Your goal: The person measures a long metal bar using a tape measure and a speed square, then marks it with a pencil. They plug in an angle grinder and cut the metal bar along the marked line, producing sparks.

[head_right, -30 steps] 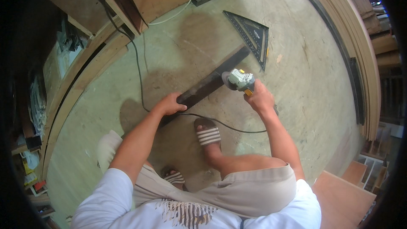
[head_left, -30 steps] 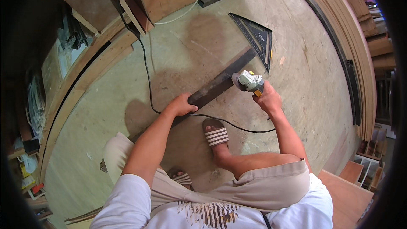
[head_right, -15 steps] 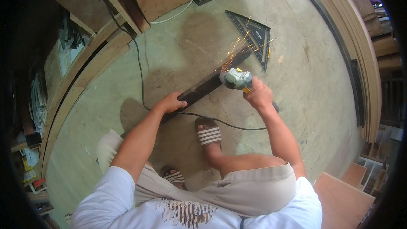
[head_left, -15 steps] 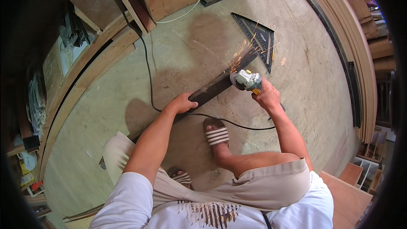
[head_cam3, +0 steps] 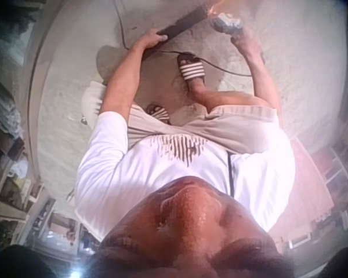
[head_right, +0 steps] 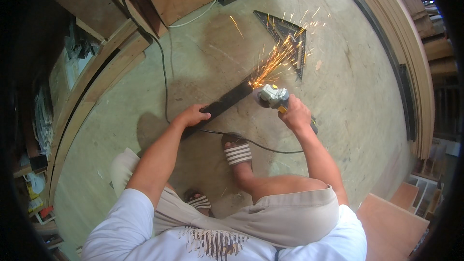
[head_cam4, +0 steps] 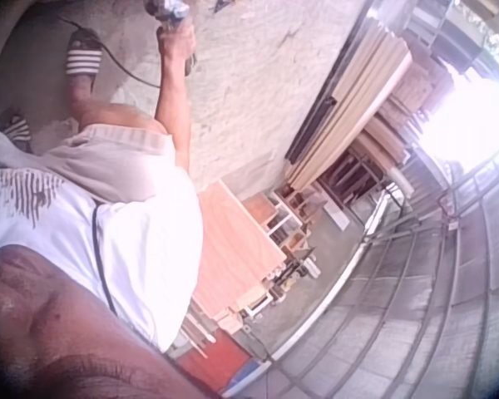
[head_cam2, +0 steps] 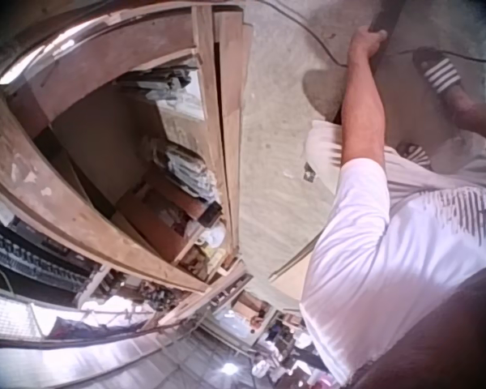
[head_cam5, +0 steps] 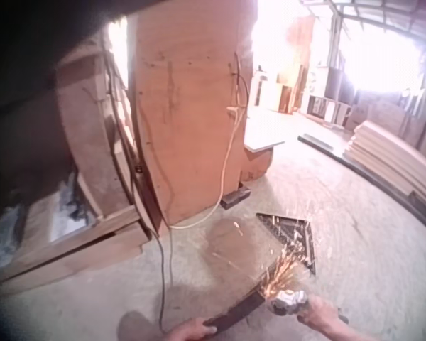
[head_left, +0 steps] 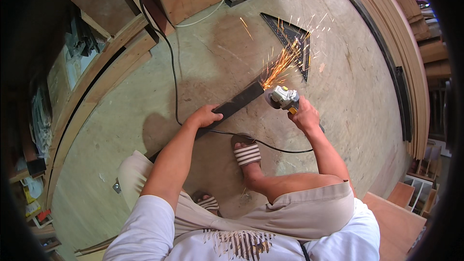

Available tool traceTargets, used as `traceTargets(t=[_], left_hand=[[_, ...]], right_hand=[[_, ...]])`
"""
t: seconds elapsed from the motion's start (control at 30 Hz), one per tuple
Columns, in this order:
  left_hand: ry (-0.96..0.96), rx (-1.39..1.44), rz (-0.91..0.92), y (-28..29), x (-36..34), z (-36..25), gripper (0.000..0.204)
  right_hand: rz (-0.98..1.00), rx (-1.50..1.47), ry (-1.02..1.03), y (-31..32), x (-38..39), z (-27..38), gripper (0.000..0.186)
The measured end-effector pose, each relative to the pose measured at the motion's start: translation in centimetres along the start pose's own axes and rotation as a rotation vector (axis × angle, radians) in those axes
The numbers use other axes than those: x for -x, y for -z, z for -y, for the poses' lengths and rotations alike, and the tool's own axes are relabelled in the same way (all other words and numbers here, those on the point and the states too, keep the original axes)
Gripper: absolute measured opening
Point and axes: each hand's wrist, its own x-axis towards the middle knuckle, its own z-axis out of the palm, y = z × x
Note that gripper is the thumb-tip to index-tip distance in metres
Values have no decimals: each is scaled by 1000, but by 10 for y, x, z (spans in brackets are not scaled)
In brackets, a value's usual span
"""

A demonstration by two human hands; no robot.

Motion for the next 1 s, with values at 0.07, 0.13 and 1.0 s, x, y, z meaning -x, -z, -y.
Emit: traceTargets(t=[0.07,0.13,1.0], left_hand=[[-32,-11,-11,4,0,6,54],[-61,-217,-150,-1,7,0,55],[18,-62,-23,-2,-2,-5,48]], right_hand=[[-3,16,23,-2,1,-1,43],[10,69,48,-10,2,-11,44],[-144,42,154,9,-25,16,40]])
